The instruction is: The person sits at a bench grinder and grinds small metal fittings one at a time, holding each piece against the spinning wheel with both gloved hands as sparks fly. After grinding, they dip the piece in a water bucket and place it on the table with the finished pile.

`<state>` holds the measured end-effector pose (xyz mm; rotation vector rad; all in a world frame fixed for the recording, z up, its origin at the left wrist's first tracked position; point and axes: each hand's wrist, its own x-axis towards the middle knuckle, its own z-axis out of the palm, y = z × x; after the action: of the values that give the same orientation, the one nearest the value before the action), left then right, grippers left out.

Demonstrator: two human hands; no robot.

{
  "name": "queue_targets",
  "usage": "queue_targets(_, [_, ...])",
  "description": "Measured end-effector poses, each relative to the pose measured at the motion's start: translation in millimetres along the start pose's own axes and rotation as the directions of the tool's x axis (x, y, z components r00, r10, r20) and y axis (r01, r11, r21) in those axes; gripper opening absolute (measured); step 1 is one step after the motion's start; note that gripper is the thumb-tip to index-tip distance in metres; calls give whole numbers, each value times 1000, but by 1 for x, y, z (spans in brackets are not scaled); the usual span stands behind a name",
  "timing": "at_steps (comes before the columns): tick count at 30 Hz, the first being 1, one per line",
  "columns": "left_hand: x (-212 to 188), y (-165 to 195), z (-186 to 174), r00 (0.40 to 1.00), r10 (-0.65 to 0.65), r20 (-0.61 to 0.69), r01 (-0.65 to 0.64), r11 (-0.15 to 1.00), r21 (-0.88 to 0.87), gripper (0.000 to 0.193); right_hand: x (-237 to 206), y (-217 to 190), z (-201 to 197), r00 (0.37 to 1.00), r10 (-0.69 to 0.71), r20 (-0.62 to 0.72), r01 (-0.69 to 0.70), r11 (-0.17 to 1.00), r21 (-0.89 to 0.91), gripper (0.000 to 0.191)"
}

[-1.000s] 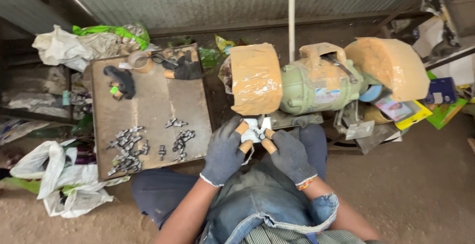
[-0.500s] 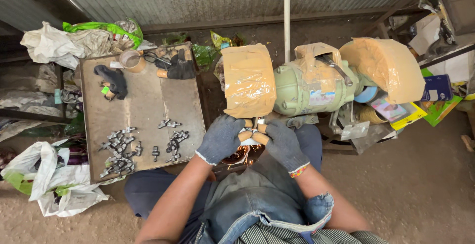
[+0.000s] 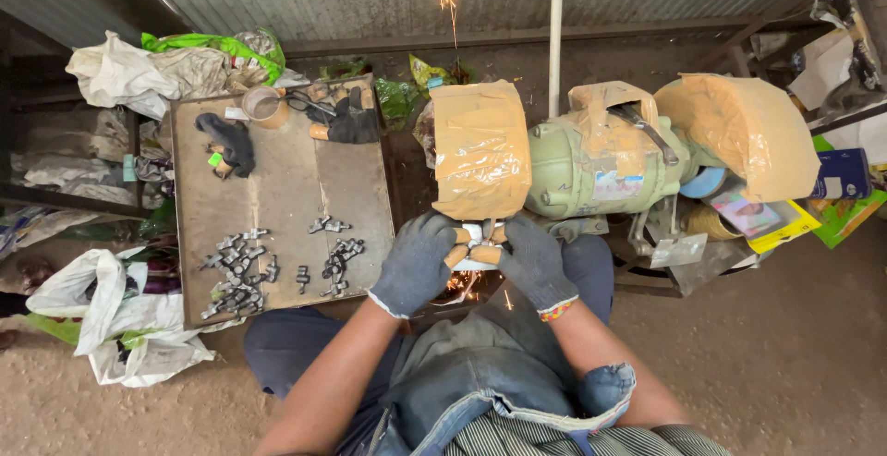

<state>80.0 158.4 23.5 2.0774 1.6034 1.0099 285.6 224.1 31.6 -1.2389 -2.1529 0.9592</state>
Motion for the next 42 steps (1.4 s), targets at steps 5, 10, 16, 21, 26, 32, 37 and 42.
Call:
queue_targets(5, [-37, 27, 17, 967, -238, -86, 242, 970, 35, 19, -14, -10, 4, 1000, 26, 3, -25, 977, -211, 35])
queue_targets(10, [-73, 33, 12, 997, -76, -5, 76, 997, -19, 27, -62, -5, 7, 989, -115, 92, 135, 953, -271, 31])
queue_targets(16, [-76, -20, -20, 689, -703, -176, 698, 577, 424, 39, -82, 18, 26, 971, -210, 119, 233, 941, -246, 29])
queue_targets(21, [-94, -58, -40, 588, -783, -203, 786, 496, 368, 35, -85, 12, 23, 979, -95, 182, 144, 950, -278, 31])
queue_targets(26, [-104, -60, -47, 657, -744, -127, 731, 585, 352, 27, -80, -13, 10, 988, -61, 141, 89, 975, -203, 34])
queue_targets(32, [-84, 3, -46, 793, -574, 203, 532, 815, 229, 23, -68, -44, 1, 929, 189, 318, -276, 926, 257, 55])
queue_targets(37, [-49, 56, -34, 960, -98, 264, 42, 977, 207, 32, -55, -45, -6, 984, -76, 159, 73, 997, 25, 38])
queue_targets(42, [-9, 41, -20, 999, -44, -14, 45, 995, 87, 39, -49, -20, -7, 997, -17, -70, -4, 956, -292, 31])
